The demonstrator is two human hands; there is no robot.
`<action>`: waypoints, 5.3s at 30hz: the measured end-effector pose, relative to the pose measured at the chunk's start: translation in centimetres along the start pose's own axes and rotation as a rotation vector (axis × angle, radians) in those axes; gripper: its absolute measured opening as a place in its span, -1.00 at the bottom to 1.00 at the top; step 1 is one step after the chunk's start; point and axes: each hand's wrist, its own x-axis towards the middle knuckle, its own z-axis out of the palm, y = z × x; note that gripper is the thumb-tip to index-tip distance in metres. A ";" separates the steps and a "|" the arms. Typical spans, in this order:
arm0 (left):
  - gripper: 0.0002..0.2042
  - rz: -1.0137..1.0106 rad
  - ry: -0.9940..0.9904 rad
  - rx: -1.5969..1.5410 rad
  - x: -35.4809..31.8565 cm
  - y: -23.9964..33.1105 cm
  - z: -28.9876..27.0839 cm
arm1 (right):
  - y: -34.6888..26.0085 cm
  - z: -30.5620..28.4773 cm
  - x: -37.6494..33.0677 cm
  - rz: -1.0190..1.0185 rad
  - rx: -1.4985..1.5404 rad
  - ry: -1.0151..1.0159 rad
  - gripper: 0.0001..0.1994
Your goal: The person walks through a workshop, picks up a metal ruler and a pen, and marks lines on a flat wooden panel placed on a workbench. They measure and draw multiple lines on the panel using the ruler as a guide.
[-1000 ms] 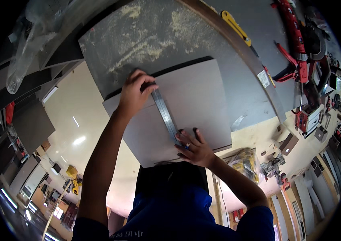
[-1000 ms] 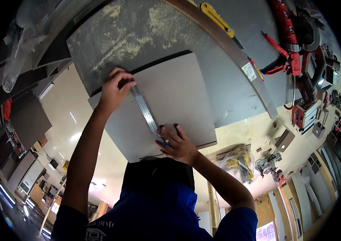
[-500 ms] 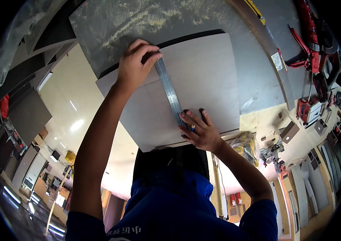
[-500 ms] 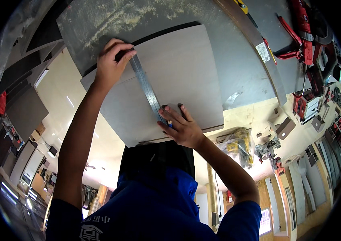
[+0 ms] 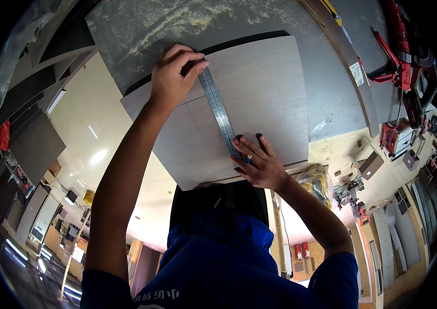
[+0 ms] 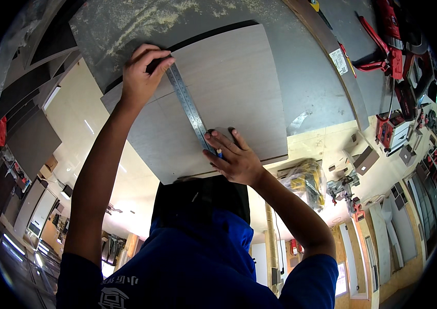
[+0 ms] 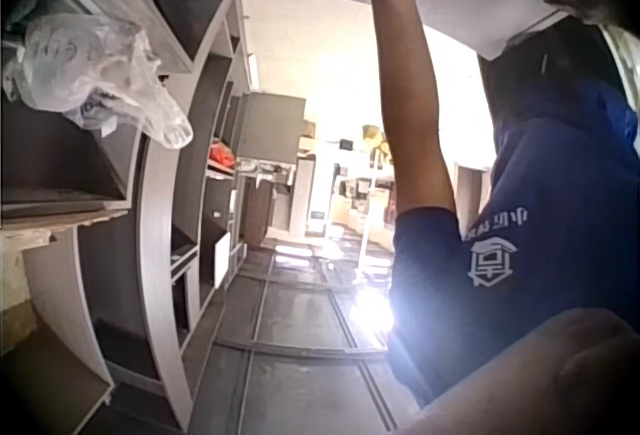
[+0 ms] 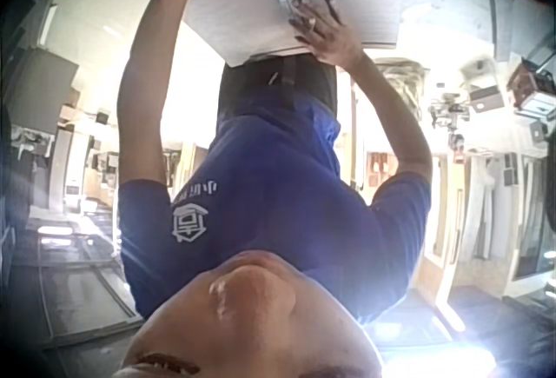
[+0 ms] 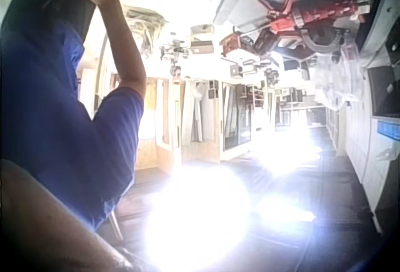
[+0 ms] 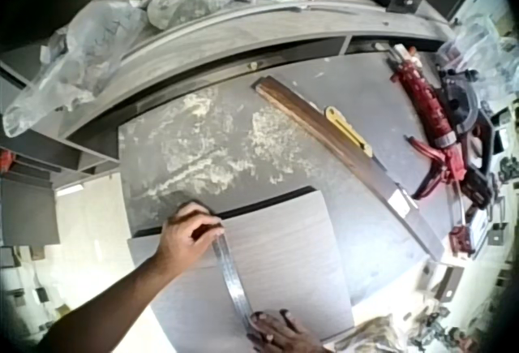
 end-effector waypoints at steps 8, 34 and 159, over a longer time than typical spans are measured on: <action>-0.81 0.050 0.009 0.037 -0.1 -0.4 -0.1 | 0.1 -0.2 0.0 -0.005 0.023 -0.014 -0.59; -0.79 0.014 0.055 0.049 -0.3 -0.4 0.2 | 3.2 -5.3 4.3 -0.022 0.099 0.111 -0.61; -0.33 -0.045 -0.222 0.386 -1.6 3.8 -2.1 | 4.4 -5.4 14.5 0.464 0.635 0.188 -0.82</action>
